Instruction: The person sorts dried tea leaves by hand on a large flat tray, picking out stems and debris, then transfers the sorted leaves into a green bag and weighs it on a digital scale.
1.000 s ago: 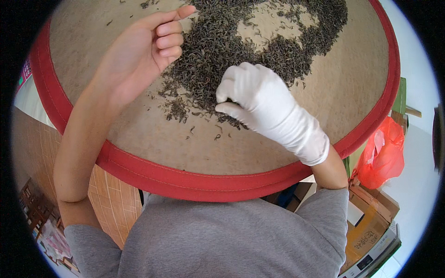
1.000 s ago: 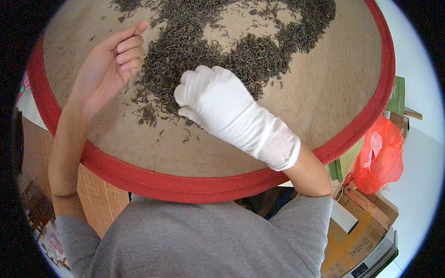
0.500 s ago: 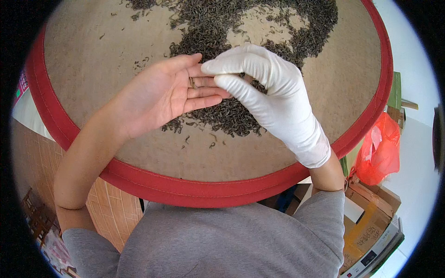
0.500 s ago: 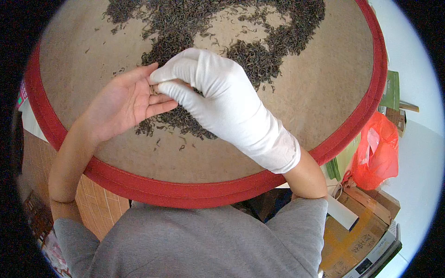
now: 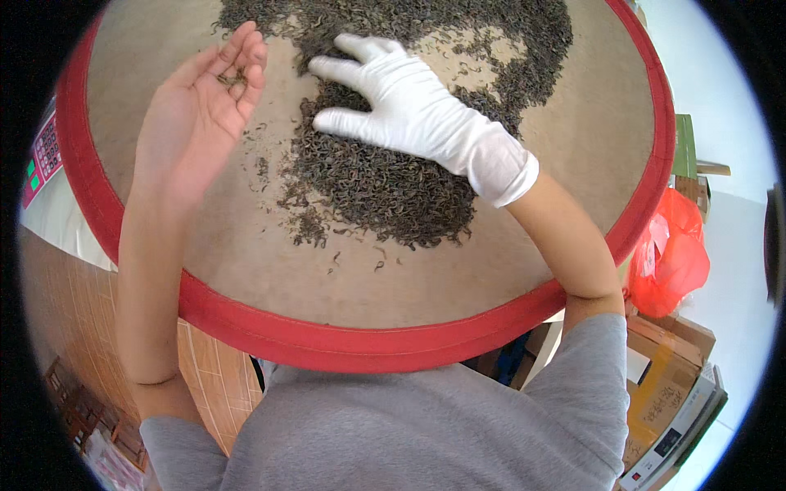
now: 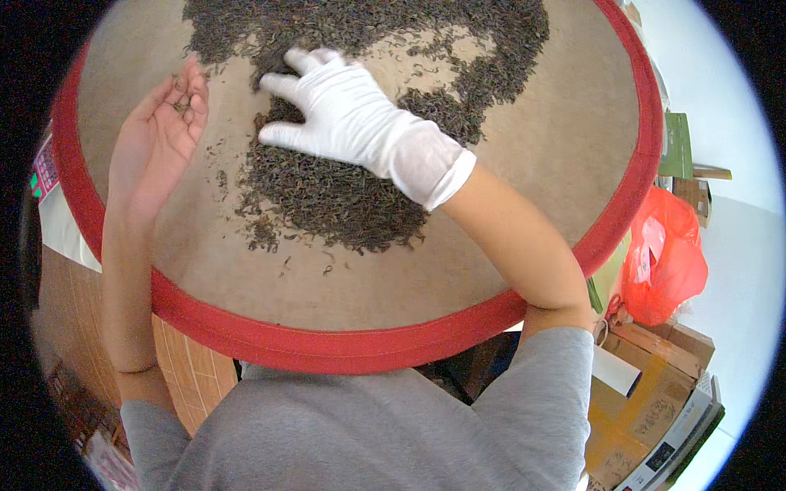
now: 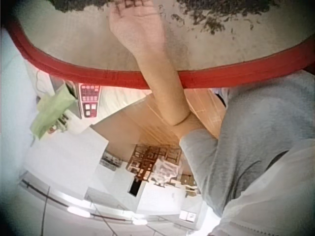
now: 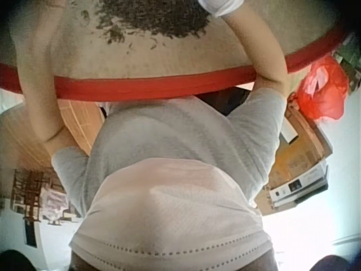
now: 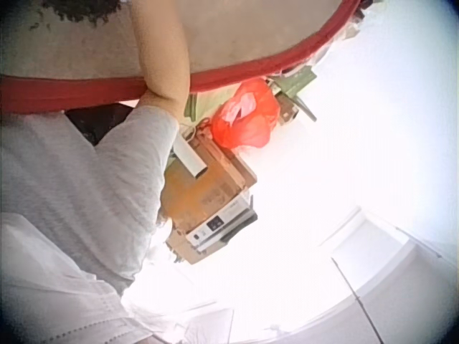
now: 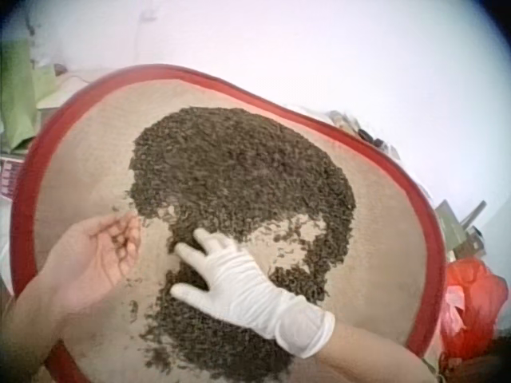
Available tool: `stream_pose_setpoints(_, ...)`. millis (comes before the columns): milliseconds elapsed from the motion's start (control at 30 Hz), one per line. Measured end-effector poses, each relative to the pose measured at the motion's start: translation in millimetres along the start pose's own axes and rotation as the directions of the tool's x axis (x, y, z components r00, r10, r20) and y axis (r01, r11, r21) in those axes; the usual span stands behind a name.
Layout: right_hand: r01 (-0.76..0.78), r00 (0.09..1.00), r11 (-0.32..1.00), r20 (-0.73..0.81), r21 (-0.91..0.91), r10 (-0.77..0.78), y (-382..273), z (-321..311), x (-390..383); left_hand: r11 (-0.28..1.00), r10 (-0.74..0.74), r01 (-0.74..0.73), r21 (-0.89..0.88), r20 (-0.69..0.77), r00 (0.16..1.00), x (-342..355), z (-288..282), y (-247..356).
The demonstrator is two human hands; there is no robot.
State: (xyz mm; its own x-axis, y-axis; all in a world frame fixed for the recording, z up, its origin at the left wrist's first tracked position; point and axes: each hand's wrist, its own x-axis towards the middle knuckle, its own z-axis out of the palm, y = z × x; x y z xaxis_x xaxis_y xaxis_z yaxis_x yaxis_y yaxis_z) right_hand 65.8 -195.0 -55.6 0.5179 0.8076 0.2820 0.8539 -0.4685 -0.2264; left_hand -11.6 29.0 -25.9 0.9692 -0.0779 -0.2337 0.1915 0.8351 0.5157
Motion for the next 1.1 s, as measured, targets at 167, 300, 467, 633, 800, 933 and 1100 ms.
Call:
stream_pose_setpoints(167,0.084,0.960,0.995,0.265,0.050,-0.094,-46,-25,-7,0.995,-0.047,0.052,-0.090,0.058,0.997,6,-18,7)
stream_pose_setpoints(300,-0.051,0.951,0.979,0.309,0.197,-0.012,-28,-44,-35,0.994,-0.075,0.080,-0.069,0.078,0.994,4,-17,2)
stream_pose_setpoints(467,-0.398,0.906,0.751,0.356,0.527,0.231,-18,-96,-42,0.991,-0.100,0.106,-0.085,0.070,0.993,1,-14,-4)
stream_pose_setpoints(633,-0.466,0.885,0.791,0.217,0.397,0.413,-6,-100,-53,0.991,-0.122,0.124,-0.056,0.037,0.992,2,-9,-11)
stream_pose_setpoints(800,-0.405,0.914,0.870,0.099,0.280,0.394,18,-84,-67,0.992,-0.124,0.123,-0.027,-0.049,0.991,-5,5,-12)
stream_pose_setpoints(933,-0.296,0.954,0.939,0.104,0.178,0.281,18,-71,-71,0.989,-0.138,0.142,0.032,-0.117,0.984,-3,11,-18)
stream_pose_setpoints(1100,-0.212,0.977,0.957,0.020,0.199,0.213,13,-63,-68,0.982,-0.171,0.180,0.055,-0.134,0.976,-4,11,-23)
